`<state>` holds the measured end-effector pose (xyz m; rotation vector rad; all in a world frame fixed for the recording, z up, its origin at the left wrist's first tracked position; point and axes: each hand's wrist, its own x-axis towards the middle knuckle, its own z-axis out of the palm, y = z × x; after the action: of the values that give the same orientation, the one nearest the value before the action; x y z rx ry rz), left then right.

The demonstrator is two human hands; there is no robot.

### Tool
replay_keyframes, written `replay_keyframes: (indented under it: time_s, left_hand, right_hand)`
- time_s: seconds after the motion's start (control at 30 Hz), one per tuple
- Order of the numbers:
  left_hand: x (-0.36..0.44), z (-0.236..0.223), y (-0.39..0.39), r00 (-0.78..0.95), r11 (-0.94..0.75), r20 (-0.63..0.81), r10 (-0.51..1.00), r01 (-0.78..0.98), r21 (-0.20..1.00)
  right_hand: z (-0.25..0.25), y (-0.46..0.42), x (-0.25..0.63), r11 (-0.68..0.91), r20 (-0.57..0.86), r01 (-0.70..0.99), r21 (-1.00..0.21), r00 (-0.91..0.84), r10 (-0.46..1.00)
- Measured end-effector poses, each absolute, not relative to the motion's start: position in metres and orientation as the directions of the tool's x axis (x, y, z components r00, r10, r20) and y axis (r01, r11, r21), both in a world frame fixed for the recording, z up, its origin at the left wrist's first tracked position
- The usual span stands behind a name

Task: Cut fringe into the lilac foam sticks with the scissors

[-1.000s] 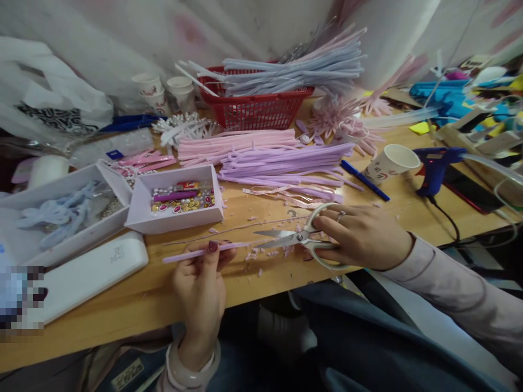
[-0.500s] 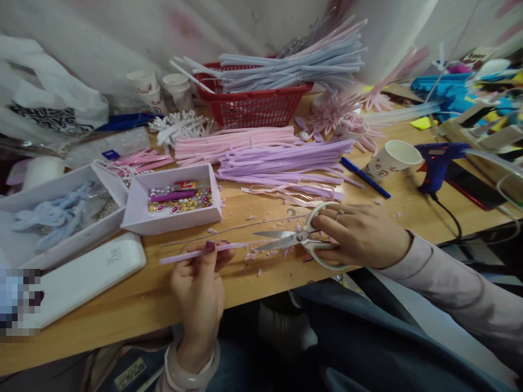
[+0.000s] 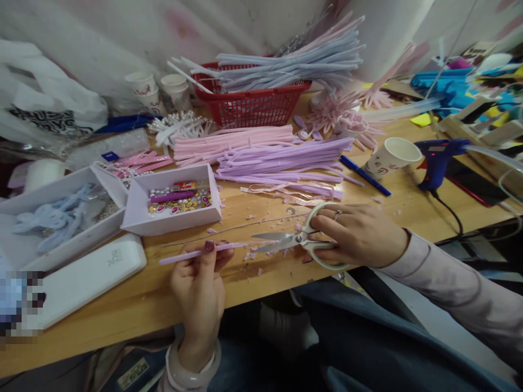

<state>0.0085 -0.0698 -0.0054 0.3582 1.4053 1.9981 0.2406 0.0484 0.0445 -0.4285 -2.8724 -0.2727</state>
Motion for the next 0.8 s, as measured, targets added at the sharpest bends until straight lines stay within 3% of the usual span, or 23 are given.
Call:
replay_keyframes:
  time_s: [0.8]
  left_hand:
    - [0.009, -0.005, -0.071, -0.744, -0.199, -0.15, 0.651, -0.358, 0.912]
  right_hand:
    - [0.034, 0.05, 0.253, 0.936, 0.268, 0.332, 0.118, -0.918, 0.292]
